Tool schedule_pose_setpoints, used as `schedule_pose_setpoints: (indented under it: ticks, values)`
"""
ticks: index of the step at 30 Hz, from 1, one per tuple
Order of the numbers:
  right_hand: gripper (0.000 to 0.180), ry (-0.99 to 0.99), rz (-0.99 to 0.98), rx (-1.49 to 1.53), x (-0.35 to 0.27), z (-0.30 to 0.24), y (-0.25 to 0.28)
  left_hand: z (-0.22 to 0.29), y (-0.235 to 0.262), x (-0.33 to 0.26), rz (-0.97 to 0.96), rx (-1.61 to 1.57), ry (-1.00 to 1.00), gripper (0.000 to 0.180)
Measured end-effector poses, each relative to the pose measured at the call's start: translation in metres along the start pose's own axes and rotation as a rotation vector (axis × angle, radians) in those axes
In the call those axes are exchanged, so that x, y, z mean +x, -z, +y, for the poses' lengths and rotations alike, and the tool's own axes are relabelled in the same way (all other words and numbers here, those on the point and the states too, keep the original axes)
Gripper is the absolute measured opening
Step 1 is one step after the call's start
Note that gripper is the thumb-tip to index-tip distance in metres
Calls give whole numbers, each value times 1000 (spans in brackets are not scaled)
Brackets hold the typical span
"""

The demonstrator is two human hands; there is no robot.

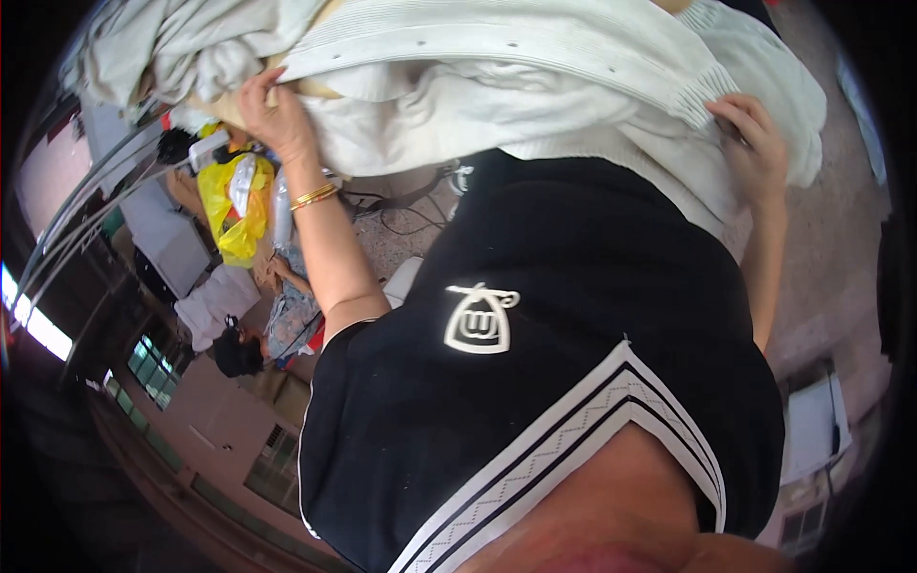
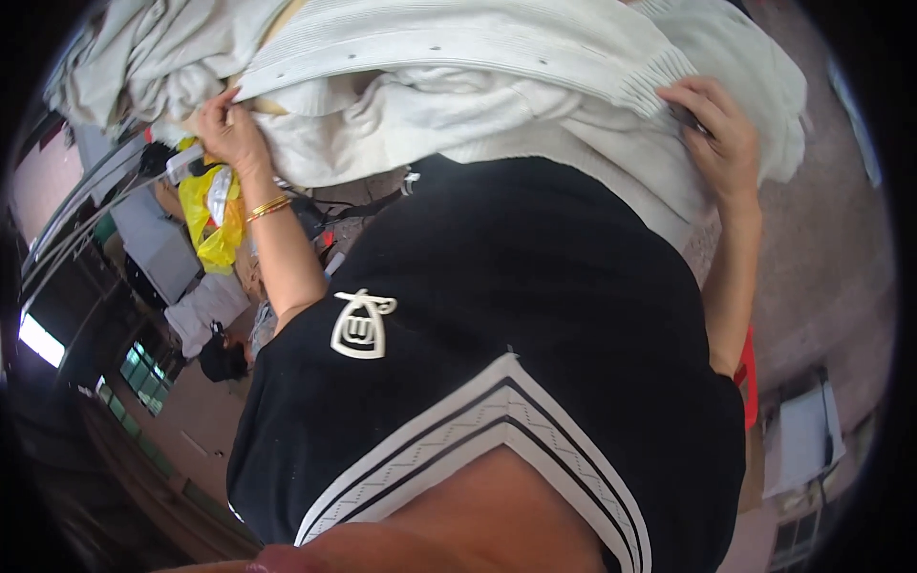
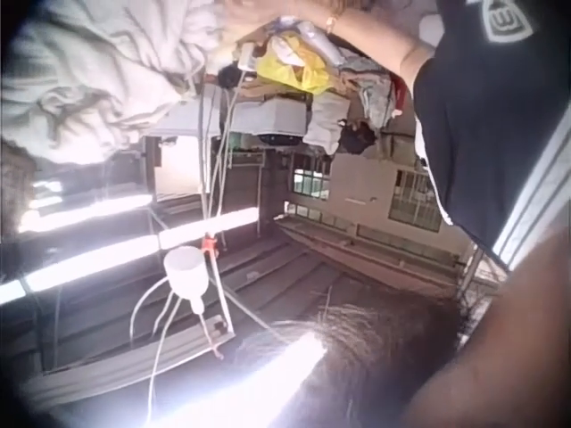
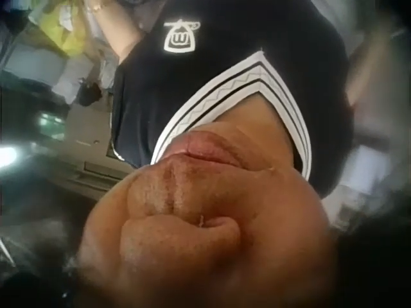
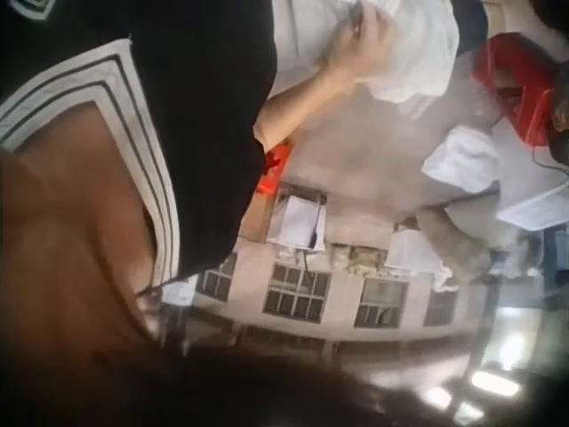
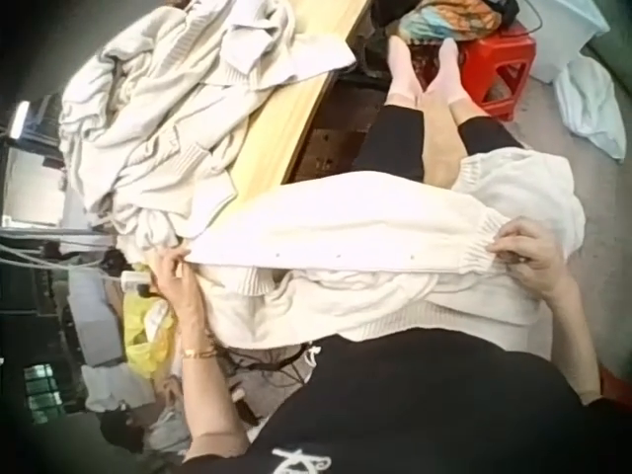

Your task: Trimming loose threads from sweaters using small scissors.

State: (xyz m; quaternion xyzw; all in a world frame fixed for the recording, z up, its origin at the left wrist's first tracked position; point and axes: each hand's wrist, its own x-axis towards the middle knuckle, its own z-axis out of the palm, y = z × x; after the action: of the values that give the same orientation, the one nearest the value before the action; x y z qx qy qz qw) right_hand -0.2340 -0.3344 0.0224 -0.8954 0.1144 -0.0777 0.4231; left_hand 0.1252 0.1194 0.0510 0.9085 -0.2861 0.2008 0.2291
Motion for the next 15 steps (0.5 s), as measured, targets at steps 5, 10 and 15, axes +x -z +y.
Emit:
schedule_pose_setpoints:
  ticks: [5,10,15]
  values:
    - [51,29,34,15,5,0,-14,8,20,2,-57,87,5,30]
    - [49,11,18,-3,2,1,-11,54,3,7,-31,79,-114,32]
    - [47,50,79,37,11,-4,-4,185,-22,-5,-529,-327,-276,112]
